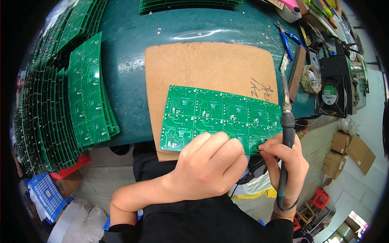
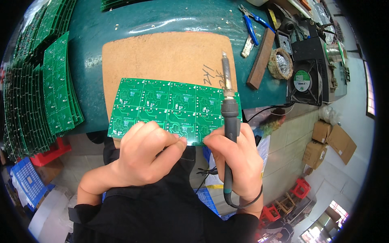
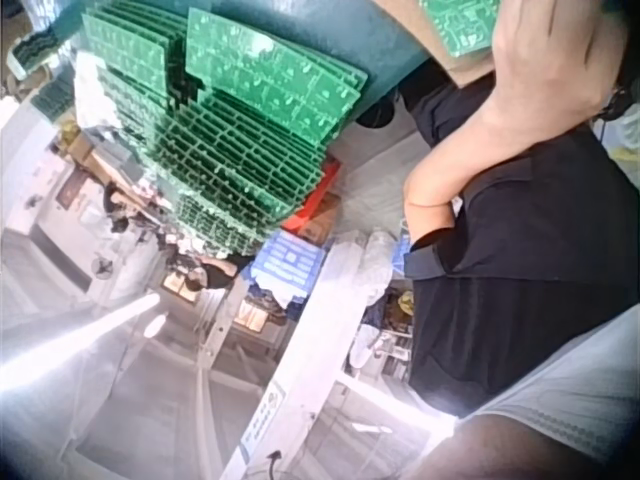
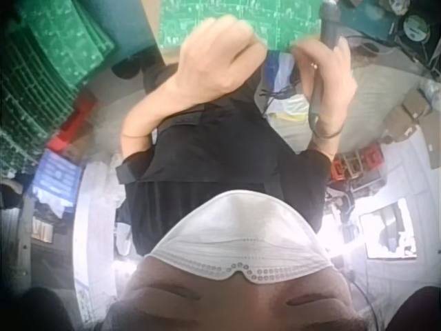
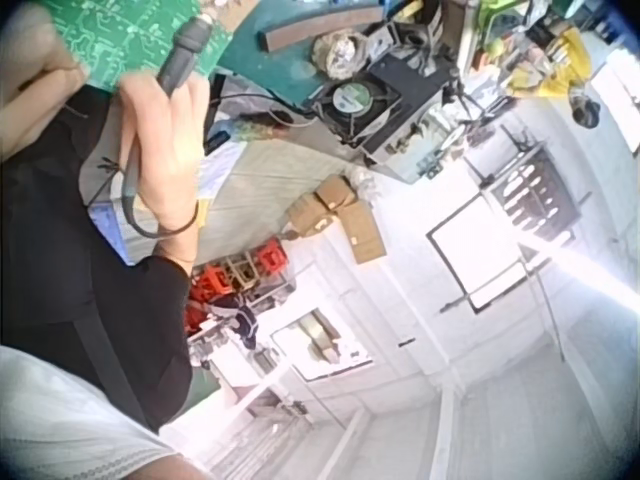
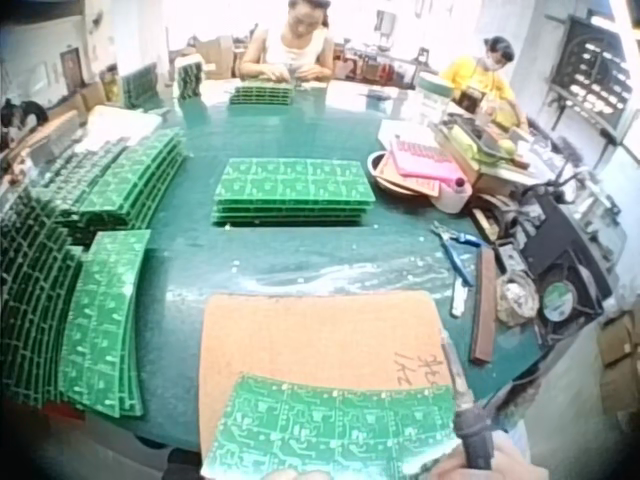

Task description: The person solders components onto circuit boards using a soldering iron, repeatedly taking boards from a stack, placing them on a board, soldering components, and setting the completed boards aside.

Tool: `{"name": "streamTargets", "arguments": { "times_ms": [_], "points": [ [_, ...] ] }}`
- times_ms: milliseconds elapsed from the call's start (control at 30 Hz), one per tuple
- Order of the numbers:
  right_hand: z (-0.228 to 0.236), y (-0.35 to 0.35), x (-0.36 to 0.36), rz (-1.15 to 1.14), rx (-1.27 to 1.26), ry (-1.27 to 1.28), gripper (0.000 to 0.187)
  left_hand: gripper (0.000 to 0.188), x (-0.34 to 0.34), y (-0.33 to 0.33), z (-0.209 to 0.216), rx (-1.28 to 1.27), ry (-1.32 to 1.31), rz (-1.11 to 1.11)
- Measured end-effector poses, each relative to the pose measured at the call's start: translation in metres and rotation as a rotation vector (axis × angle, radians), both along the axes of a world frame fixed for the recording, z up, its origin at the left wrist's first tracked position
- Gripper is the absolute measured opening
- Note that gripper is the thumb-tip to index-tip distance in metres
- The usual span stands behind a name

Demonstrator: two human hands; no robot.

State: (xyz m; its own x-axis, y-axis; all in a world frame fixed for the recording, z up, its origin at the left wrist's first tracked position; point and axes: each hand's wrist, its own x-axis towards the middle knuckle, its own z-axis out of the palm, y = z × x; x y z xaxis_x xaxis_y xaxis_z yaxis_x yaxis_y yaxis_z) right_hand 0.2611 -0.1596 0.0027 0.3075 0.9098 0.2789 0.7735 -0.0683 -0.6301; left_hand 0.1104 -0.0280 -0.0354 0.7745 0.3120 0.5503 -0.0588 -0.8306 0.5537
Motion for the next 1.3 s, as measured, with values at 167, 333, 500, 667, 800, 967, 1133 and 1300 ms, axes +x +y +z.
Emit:
{"name": "streamTargets", "arguments": {
  "times_ms": [167, 333, 500, 667, 800, 967, 1133, 1300],
  "points": [
    [0.016, 0.008, 0.012, 0.144, -0.12, -0.032, 0.037, 0.016, 0.0, 0.0, -0.001, -0.001, -0.014, 0.004],
    [0.022, 0.012, 0.014, 0.228, -0.184, -0.093, 0.033, 0.015, 0.001, 0.001, -0.002, 0.023, -0.025, 0.013],
    [0.019, 0.009, 0.013, 0.202, -0.166, -0.093, 0.038, 0.015, 0.001, 0.002, -0.001, 0.003, -0.028, 0.012],
    [0.023, 0.01, 0.01, 0.196, -0.193, -0.108, 0.038, 0.014, 0.003, 0.001, -0.001, -0.017, -0.041, 0.004],
    [0.034, 0.015, 0.005, 0.238, -0.242, -0.229, 0.039, 0.014, 0.005, 0.0, -0.001, -0.038, -0.051, 0.01],
    [0.032, 0.016, 0.006, 0.272, -0.263, -0.262, 0.04, 0.015, 0.006, 0.0, -0.002, -0.049, -0.052, 0.015],
    [0.017, 0.008, 0.015, 0.105, -0.174, 0.03, 0.029, 0.016, 0.006, 0.0, -0.002, -0.036, -0.064, 0.029],
    [0.005, 0.004, 0.007, -0.058, -0.038, 0.236, 0.032, 0.016, 0.009, 0.003, 0.001, -0.041, -0.084, 0.037]
  ]
}}
